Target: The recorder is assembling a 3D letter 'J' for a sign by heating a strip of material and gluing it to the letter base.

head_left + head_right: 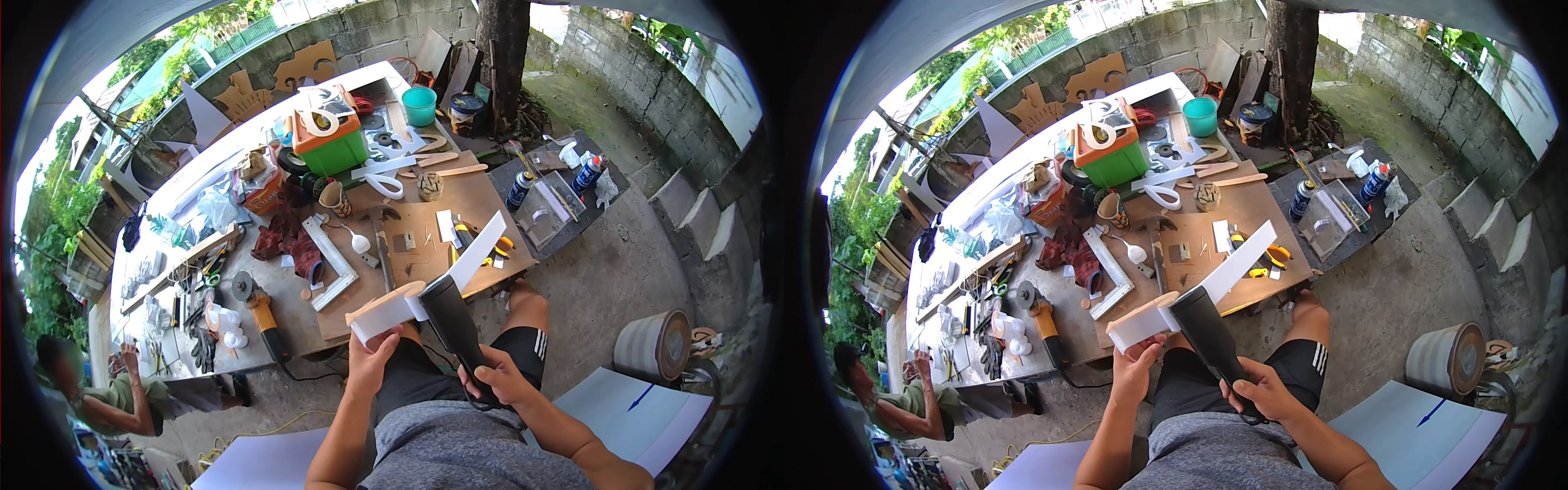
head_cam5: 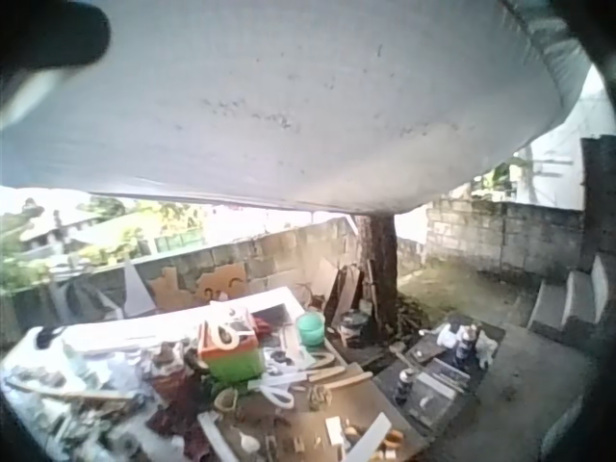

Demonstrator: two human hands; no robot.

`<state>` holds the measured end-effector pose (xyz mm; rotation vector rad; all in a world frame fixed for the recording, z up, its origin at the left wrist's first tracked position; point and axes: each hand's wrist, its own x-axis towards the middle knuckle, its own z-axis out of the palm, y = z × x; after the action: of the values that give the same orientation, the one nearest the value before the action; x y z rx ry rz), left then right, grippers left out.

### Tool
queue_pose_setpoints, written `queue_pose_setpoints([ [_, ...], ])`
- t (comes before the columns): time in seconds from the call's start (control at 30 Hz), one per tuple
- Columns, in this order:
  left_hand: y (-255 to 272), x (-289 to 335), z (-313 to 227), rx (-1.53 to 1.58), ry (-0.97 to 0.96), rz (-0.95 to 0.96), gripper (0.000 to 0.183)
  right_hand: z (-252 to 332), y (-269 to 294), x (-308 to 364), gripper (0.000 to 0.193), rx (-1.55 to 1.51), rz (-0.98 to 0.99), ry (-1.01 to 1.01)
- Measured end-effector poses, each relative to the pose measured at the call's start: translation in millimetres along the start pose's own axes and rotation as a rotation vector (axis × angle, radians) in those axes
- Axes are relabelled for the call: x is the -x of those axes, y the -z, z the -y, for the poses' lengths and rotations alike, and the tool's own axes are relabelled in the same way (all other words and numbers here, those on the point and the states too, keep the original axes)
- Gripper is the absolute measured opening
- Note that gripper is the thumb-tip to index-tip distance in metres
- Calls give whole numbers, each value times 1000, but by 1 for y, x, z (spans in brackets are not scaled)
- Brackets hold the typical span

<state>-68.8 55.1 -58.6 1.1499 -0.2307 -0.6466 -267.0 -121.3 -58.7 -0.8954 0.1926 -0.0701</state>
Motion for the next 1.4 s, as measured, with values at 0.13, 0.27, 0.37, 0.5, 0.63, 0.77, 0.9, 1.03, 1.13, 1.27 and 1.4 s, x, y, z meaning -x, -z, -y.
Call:
queue_pose_setpoints([
  [0.13, 8, 0, 7, -24, 27, 42, 45, -2, 1, 1, 49, -37, 14, -1],
  [0.27, 2, 2, 6, 13, 35, 15, 40, -4, 2, 2, 49, -41, 8, 0],
  [0.37, 4, 3, 8, -24, 30, 19, 40, -3, 1, 2, 49, -37, 8, -2],
  [0.5, 0, 4, 8, -7, 38, 26, 39, -2, 0, 2, 50, -27, 19, 3],
  [0.63, -3, 3, 7, 15, 42, 17, 37, -1, 0, 3, 50, -30, 13, 5],
  [0.77, -1, 3, 6, 34, 50, 15, 38, -2, 0, 1, 50, -25, 23, 5],
  [0.9, 1, 2, 12, 25, 43, 42, 40, 0, -1, 2, 48, -6, 14, 13],
  [1.03, -3, 3, 13, -7, 38, 77, 39, 3, -3, 3, 48, 13, -22, 13],
  [1.13, -3, 6, 16, -38, 92, 89, 36, 4, -3, 3, 48, 17, -24, 14],
  [1.27, -8, 8, 22, -32, 34, 183, 43, 5, -4, 1, 48, 38, -24, 22],
  [1.4, -7, 13, 30, -128, 38, 264, 50, 5, -8, -1, 56, 69, -49, 7],
])
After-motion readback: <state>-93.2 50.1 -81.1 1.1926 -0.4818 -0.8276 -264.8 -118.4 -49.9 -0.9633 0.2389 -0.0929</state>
